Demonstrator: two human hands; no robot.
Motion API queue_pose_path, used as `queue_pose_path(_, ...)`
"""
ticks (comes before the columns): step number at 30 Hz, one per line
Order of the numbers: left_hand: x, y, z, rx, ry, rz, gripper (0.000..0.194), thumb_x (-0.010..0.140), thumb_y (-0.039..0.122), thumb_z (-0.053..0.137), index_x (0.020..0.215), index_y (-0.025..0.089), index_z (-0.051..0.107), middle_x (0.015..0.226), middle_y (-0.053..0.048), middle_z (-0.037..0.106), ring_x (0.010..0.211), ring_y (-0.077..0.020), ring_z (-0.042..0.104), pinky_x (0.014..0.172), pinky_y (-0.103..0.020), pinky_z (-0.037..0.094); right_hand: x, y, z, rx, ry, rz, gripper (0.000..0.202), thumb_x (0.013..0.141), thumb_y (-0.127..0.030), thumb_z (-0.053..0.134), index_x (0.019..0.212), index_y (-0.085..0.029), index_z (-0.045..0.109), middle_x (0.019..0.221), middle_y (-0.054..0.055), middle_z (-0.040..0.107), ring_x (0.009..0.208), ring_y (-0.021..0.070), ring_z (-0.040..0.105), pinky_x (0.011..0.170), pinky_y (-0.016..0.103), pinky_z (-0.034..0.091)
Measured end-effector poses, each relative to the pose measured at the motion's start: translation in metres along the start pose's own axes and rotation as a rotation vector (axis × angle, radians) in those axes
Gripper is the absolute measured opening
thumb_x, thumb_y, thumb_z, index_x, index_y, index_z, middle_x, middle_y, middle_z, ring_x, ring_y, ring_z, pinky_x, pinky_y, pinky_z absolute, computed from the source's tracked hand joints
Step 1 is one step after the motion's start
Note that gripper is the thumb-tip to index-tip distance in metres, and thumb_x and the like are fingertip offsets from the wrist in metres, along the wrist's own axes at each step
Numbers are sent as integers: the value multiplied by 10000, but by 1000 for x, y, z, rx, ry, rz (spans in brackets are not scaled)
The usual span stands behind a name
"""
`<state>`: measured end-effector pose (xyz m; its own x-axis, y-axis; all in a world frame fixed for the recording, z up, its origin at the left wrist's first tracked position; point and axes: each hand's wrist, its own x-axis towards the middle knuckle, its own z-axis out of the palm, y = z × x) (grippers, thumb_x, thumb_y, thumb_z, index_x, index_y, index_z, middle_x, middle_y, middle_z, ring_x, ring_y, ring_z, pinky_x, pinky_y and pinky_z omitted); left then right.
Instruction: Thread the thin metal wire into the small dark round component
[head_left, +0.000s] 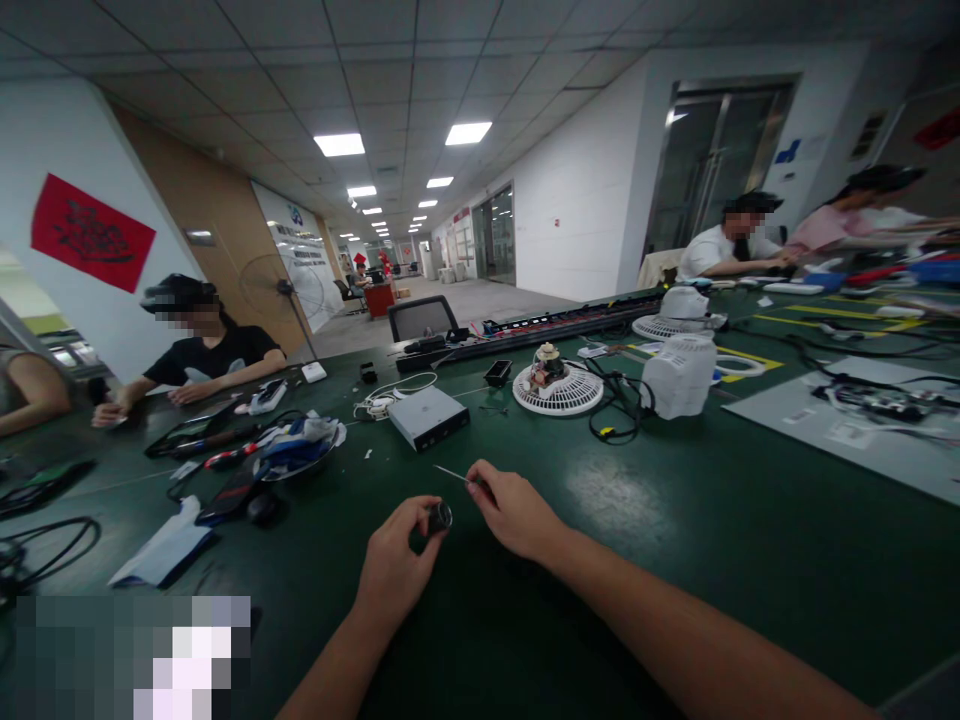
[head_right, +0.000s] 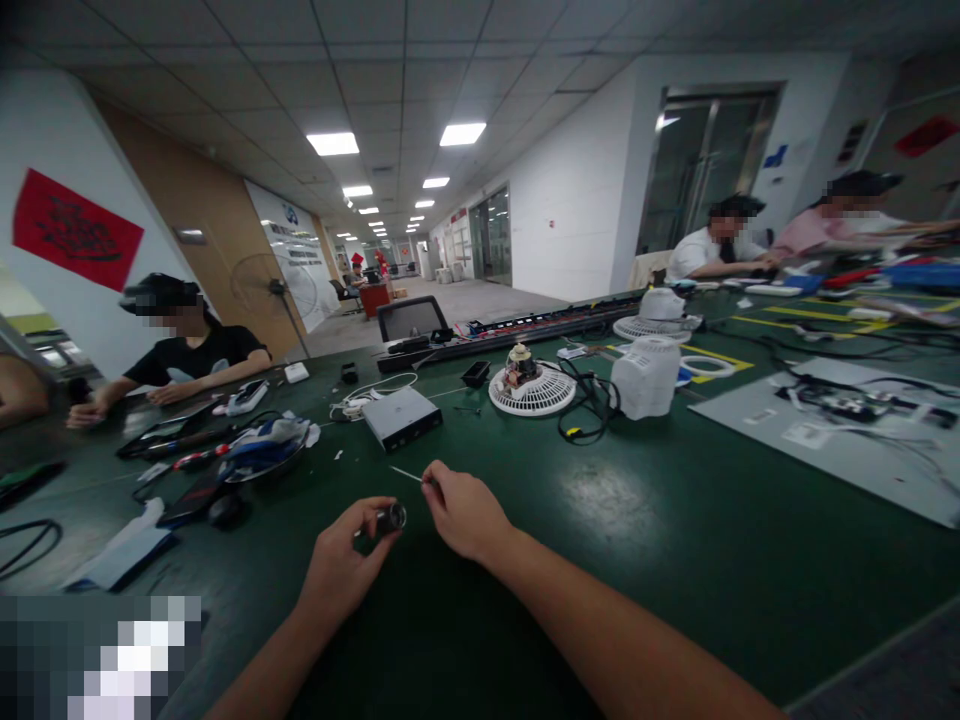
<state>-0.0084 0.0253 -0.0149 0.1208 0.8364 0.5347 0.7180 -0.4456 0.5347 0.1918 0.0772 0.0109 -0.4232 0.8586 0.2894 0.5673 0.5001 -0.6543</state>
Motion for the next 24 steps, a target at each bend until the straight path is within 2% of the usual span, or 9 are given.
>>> queue_pose_path(4,2,-4,-3,43,56,-95,238,787,155,610,711,228,397,1038,-49,694,976,-225,671,816,-376,550,-2,1,-18,-279,-82,-156,169,921,-218,487,960,-205,651,897,44,646,827,172,584,713,279,374)
queue_pose_path(8,2,-3,-4,18,7,-108,234,787,158,614,708,226,405,1042,-45,691,984,-219,666,823,-371,549,-2,1,-19,-373,-141,-238,209,927,-247,488,1000,-227,683,905,48,641,868,185,569,729,287,377)
queue_pose_path(12,1,-1,-3,-19,-76,-92,205,794,162,611,720,228,431,1081,-42,690,1005,-210,661,831,-360,550,-1,1,-17,-428,-117,-215,242,939,-250,462,1015,-230,691,890,53,634,860,187,565,714,289,378)
queue_pose_path(19,1,1,0,-26,-55,-99,222,787,131,599,707,228,416,1061,-46,701,1007,-215,662,852,-378,539,-4,-1,-18,-384,-175,-279,225,909,-234,498,993,-226,707,884,47,640,856,184,569,731,285,385)
queue_pose_path(24,0,1,0,-36,-75,-98,212,787,143,597,717,229,417,1067,-50,697,991,-216,662,829,-367,538,-3,-1,-15,-371,-136,-167,249,926,-246,465,1010,-245,699,913,38,649,895,176,588,754,275,391)
